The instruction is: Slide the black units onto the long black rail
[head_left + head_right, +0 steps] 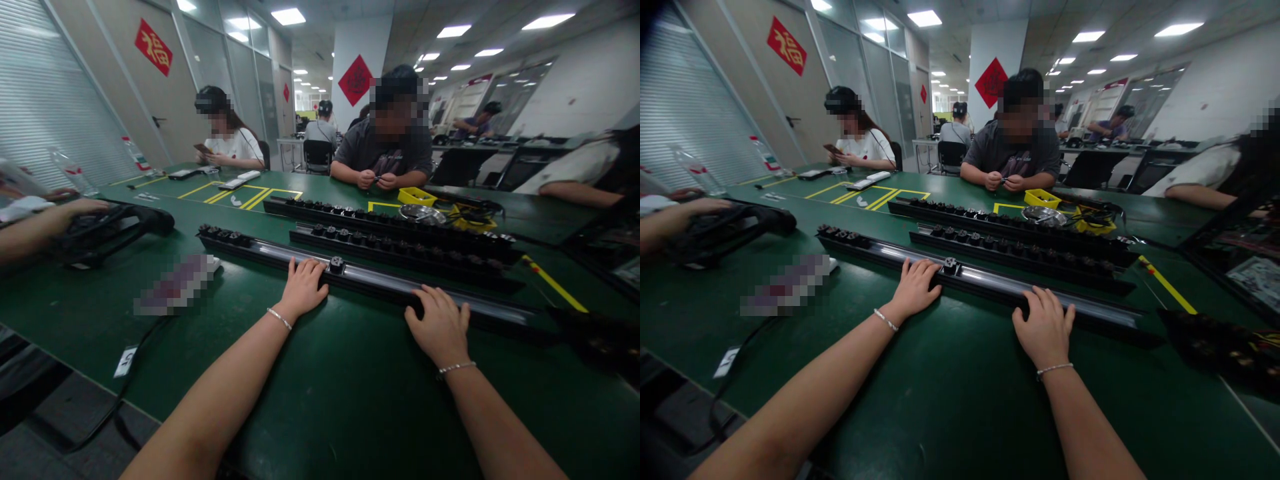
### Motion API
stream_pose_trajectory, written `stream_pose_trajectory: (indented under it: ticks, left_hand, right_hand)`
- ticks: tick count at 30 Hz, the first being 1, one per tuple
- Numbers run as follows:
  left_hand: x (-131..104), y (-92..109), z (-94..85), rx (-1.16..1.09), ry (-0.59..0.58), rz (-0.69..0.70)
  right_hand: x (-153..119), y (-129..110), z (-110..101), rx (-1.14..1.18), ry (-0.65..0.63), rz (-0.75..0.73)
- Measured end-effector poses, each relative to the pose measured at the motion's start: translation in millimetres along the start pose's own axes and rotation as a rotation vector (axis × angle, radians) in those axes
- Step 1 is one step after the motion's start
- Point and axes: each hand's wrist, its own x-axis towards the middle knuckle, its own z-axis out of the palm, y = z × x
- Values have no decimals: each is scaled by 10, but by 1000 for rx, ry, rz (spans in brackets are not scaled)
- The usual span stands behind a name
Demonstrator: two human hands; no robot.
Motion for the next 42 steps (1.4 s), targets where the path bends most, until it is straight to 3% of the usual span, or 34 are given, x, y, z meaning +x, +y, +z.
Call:
stream_pose_trajectory:
  ticks: [12,26,42]
  left_hand:
    - [1,17,3,-1,-5,1]
    - [11,205,108,55,39,-83]
    - [-5,309,125,17,43,-15]
  right_hand:
    - [2,-9,-2,5,-17,12]
    - [9,-10,-12,23,-22,9]
    - [10,-1,2,31,-12,0]
